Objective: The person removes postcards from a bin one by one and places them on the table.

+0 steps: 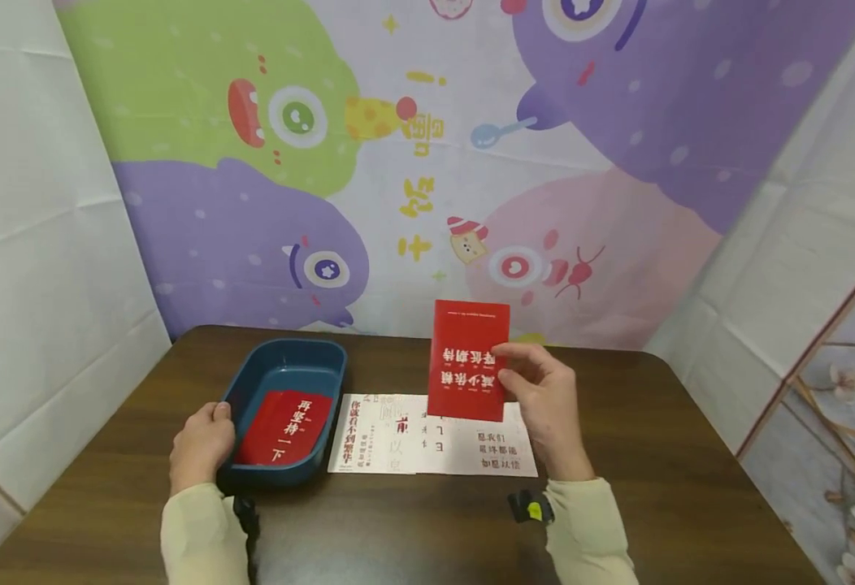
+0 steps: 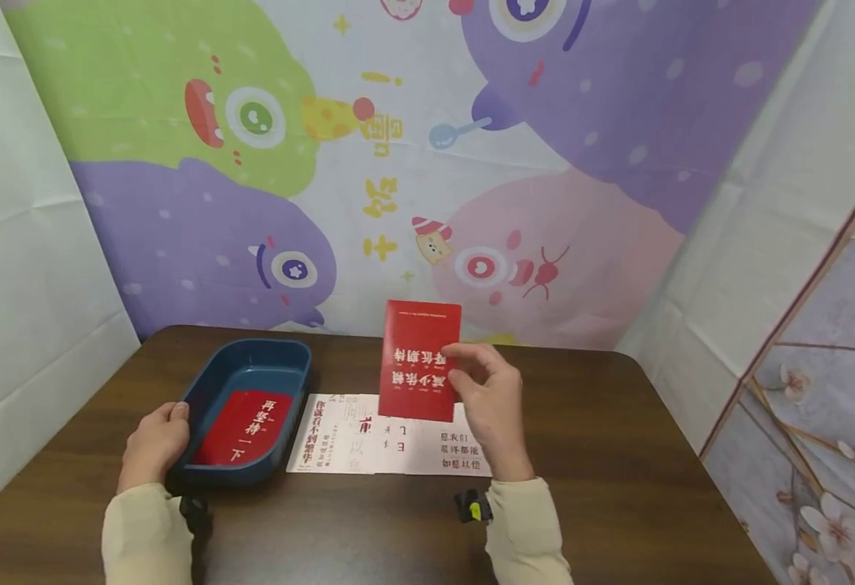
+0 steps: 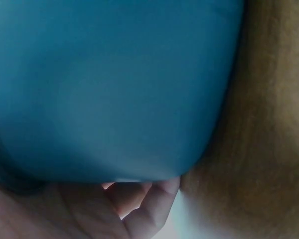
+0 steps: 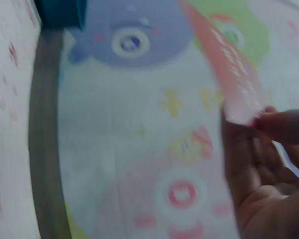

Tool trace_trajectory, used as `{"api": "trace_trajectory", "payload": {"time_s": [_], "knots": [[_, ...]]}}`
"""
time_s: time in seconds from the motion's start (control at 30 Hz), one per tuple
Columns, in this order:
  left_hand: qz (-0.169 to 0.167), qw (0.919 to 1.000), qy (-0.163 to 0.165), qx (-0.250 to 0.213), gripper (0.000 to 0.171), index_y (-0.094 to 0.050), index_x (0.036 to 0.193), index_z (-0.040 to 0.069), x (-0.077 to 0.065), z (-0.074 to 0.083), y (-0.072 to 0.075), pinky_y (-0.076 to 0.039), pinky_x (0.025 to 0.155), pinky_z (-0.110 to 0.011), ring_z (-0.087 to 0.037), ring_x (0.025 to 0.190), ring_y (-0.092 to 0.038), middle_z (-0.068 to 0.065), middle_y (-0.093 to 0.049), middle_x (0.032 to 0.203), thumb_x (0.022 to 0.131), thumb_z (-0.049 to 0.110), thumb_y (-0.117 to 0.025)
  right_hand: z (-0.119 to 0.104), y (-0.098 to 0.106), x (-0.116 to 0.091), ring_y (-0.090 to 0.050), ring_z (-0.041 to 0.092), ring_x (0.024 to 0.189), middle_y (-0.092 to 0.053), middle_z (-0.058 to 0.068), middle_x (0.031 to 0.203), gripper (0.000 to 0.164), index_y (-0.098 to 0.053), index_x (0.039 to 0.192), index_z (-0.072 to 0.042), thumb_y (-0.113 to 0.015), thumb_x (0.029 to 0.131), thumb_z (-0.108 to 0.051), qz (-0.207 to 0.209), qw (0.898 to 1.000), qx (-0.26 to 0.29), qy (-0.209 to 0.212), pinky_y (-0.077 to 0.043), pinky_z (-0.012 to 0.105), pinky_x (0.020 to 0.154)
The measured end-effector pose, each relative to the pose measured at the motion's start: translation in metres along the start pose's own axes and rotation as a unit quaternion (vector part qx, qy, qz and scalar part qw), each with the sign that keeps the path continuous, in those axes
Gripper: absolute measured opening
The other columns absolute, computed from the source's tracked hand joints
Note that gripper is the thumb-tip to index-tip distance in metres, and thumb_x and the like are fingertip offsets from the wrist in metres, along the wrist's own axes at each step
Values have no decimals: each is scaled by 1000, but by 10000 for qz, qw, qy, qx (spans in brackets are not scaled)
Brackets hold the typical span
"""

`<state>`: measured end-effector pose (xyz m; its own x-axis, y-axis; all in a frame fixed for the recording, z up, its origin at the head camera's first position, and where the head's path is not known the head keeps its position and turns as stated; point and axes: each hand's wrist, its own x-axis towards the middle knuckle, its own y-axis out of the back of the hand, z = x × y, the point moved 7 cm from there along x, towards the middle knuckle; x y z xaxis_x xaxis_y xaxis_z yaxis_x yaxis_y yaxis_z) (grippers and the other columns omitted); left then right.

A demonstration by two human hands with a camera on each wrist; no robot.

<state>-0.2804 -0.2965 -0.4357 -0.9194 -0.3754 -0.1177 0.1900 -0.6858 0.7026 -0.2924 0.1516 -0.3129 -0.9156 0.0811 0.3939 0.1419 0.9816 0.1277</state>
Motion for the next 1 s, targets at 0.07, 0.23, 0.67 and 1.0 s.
{"api": "trace_trajectory", "payload": {"time_s": [0.07, 0.23, 0.67, 1.0], "knots": [[-1, 10000, 32, 3, 57, -40, 139, 0, 0, -1, 0, -32, 96, -75, -63, 118, -38, -42, -37, 140, 105, 40, -17, 5, 21, 0, -63, 29, 92, -66, 17, 114, 24, -70, 114, -3, -66, 90, -2, 58, 9993, -209, -305, -60, 27, 70], [-48, 9999, 100, -22, 59, -39, 141, 1, 0, -3, -1, -31, 97, -75, -63, 119, -37, -41, -36, 141, 105, 41, -16, 17, 69, -1, -64, 24, 91, -69, 7, 111, 31, -69, 117, 1, -70, 91, -16, 324, 9955, -185, -867, -60, 26, 67], [-121, 9998, 156, -21, 59, -38, 142, 1, 2, -1, -2, -30, 98, -75, -63, 120, -36, -41, -35, 142, 105, 42, -16, 67, 101, -3, -65, 18, 81, -64, 2, 98, 30, -61, 119, 6, -64, 92, -6, -225, 9854, -319, -1658, -61, 34, 64], [-128, 9996, 235, -38, 61, -34, 146, 1, 3, -3, -3, -29, 100, -75, -63, 122, -33, -41, -33, 144, 105, 43, -16, 120, 91, -2, -62, 23, 78, -64, 15, 99, 20, -61, 108, 7, -58, 88, 4, -321, 9713, -972, -2146, -60, 36, 59]]}}
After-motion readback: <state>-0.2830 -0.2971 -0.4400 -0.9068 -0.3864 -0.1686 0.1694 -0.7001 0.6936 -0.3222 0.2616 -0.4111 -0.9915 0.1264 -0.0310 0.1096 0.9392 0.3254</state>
